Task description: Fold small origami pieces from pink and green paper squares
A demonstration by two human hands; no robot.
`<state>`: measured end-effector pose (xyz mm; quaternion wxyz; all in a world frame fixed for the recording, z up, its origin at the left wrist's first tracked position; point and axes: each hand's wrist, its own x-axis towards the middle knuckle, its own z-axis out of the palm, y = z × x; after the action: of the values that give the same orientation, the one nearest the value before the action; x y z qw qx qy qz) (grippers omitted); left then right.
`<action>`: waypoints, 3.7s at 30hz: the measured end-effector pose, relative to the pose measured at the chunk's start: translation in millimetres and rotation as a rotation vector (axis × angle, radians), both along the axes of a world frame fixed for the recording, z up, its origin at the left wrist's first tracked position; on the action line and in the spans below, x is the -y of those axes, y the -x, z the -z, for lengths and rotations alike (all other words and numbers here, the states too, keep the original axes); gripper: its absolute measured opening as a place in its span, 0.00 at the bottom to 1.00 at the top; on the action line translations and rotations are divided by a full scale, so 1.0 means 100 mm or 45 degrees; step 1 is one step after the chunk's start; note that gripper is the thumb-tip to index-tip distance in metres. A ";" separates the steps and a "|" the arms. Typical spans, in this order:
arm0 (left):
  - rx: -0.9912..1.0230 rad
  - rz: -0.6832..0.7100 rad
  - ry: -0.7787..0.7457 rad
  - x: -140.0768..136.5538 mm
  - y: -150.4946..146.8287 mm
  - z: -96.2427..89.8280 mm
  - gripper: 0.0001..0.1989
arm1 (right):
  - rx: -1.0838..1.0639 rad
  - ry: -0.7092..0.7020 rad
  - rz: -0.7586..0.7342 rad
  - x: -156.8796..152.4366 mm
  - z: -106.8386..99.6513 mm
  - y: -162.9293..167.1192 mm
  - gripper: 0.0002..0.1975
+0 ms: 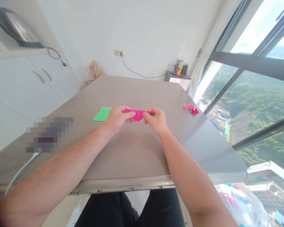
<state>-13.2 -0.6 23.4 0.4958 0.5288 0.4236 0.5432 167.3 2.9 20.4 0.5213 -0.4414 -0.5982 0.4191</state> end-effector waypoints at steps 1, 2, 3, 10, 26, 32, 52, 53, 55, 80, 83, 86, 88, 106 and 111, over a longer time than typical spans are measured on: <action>-0.017 -0.001 -0.005 0.00 0.00 0.00 0.09 | 0.036 -0.005 0.010 0.00 0.00 -0.01 0.06; -0.028 -0.002 -0.010 0.00 0.00 -0.01 0.09 | 0.065 -0.009 0.023 -0.01 0.01 -0.02 0.06; -0.036 0.001 -0.013 0.00 0.01 -0.01 0.09 | 0.091 -0.010 0.035 -0.01 0.01 -0.02 0.06; -0.122 0.072 0.005 0.01 -0.01 0.02 0.10 | 0.253 -0.003 0.068 0.04 -0.03 0.00 0.07; -0.147 0.030 -0.022 -0.01 -0.05 0.07 0.09 | 0.300 0.001 0.111 0.05 -0.01 0.01 0.08; -0.040 0.041 0.001 -0.06 0.00 0.08 0.09 | 0.237 -0.005 0.090 0.01 0.03 -0.03 0.09; 0.049 -0.226 -0.054 -0.12 0.04 0.11 0.07 | 0.089 0.012 0.089 -0.08 0.08 -0.09 0.15; 0.046 -0.237 -0.049 -0.12 0.04 0.11 0.07 | 0.080 0.011 0.066 -0.08 0.08 -0.10 0.14; 0.036 -0.252 -0.039 -0.13 0.05 0.11 0.07 | 0.069 0.011 0.037 -0.09 0.09 -0.11 0.14; -0.343 -0.493 -0.259 -0.04 -0.05 0.16 0.08 | 0.224 -0.235 0.465 0.04 0.05 0.11 0.16; -0.504 -0.512 -0.449 0.03 -0.08 0.15 0.07 | 0.126 -0.129 0.177 0.08 0.04 0.18 0.19; -0.620 -0.328 -0.624 0.11 -0.16 0.14 0.07 | 0.087 -0.114 0.098 0.07 0.05 0.22 0.23; -0.671 -0.260 -0.702 0.13 -0.19 0.15 0.08 | 0.111 -0.119 0.172 0.05 0.05 0.22 0.22; 0.092 -0.101 0.057 -0.02 -0.07 0.09 0.11 | 0.091 0.035 0.015 -0.02 0.04 0.01 0.13; 0.014 -0.031 0.059 -0.04 -0.05 0.09 0.09 | 0.151 0.033 -0.043 -0.03 0.03 -0.01 0.14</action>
<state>-8.4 3.3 14.2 0.5035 0.5089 0.4399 0.5421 168.4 5.9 16.9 0.4720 -0.4622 -0.6298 0.4086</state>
